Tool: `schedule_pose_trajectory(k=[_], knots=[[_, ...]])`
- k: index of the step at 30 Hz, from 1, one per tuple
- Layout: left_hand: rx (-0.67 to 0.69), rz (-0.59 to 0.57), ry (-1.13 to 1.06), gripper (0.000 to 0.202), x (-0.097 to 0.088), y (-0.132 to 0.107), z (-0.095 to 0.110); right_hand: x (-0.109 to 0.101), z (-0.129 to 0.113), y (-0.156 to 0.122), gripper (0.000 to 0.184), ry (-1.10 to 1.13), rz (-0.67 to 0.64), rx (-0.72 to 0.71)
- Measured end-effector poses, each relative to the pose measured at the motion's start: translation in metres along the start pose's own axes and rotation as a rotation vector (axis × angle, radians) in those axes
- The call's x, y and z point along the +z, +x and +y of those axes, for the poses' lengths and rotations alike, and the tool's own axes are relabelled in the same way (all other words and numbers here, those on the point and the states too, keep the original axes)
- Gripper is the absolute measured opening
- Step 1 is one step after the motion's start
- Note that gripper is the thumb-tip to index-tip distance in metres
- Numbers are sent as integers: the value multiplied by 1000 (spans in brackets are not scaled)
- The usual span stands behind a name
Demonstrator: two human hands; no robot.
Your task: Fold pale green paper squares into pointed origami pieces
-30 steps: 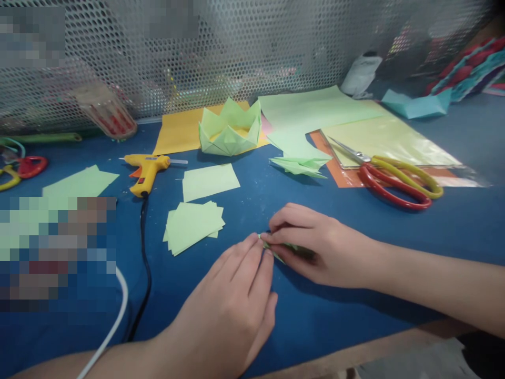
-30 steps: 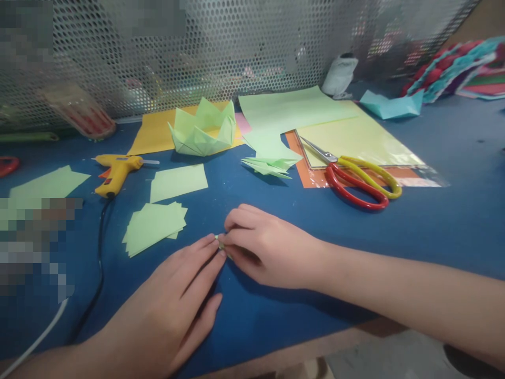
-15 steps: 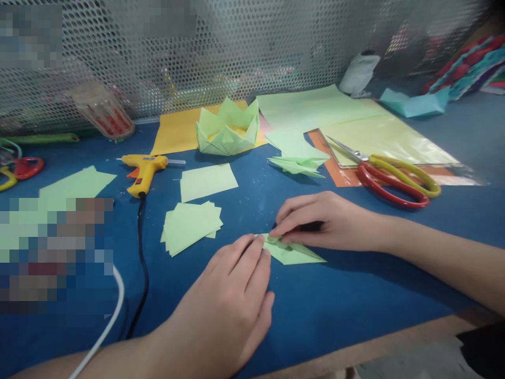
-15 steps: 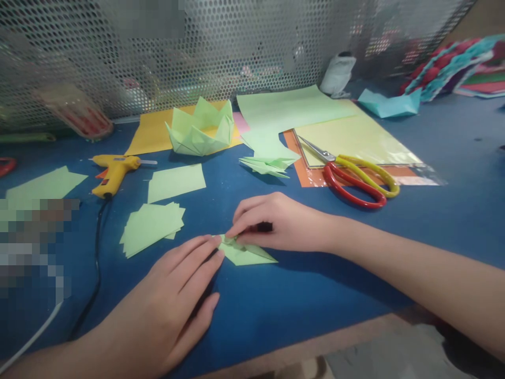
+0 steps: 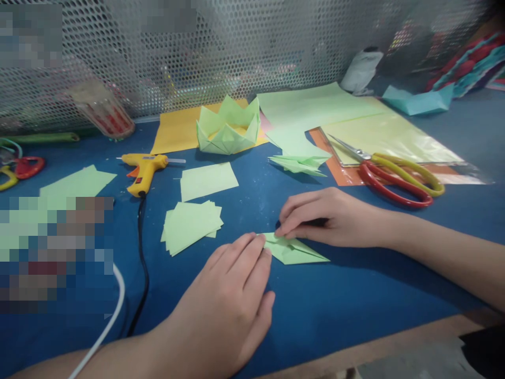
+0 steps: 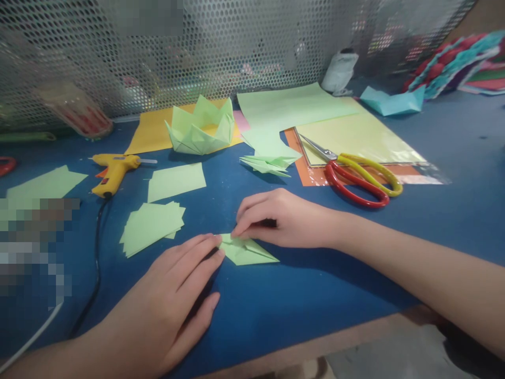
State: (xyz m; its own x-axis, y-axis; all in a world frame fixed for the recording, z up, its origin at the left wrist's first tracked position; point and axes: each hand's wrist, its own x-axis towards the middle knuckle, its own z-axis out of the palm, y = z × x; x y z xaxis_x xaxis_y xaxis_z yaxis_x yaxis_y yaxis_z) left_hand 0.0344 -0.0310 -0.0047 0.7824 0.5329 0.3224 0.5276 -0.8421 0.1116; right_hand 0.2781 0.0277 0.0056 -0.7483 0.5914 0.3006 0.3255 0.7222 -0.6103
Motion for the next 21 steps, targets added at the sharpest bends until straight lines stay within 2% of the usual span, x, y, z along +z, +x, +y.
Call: schedule_pose_trajectory(k=[5, 13, 17, 21], knots=[[4, -39, -15, 37, -2, 1, -2, 1, 4, 0, 18, -22, 21, 47], [-78, -60, -80, 34, -2, 2, -1, 5, 1, 2, 19, 29, 78, 340], [-54, -38, -72, 37, -1, 2, 0, 9, -4, 6, 15, 33, 139, 379], [-13, -19, -3, 38, 0, 1, 2, 9, -5, 7, 14, 30, 133, 397]])
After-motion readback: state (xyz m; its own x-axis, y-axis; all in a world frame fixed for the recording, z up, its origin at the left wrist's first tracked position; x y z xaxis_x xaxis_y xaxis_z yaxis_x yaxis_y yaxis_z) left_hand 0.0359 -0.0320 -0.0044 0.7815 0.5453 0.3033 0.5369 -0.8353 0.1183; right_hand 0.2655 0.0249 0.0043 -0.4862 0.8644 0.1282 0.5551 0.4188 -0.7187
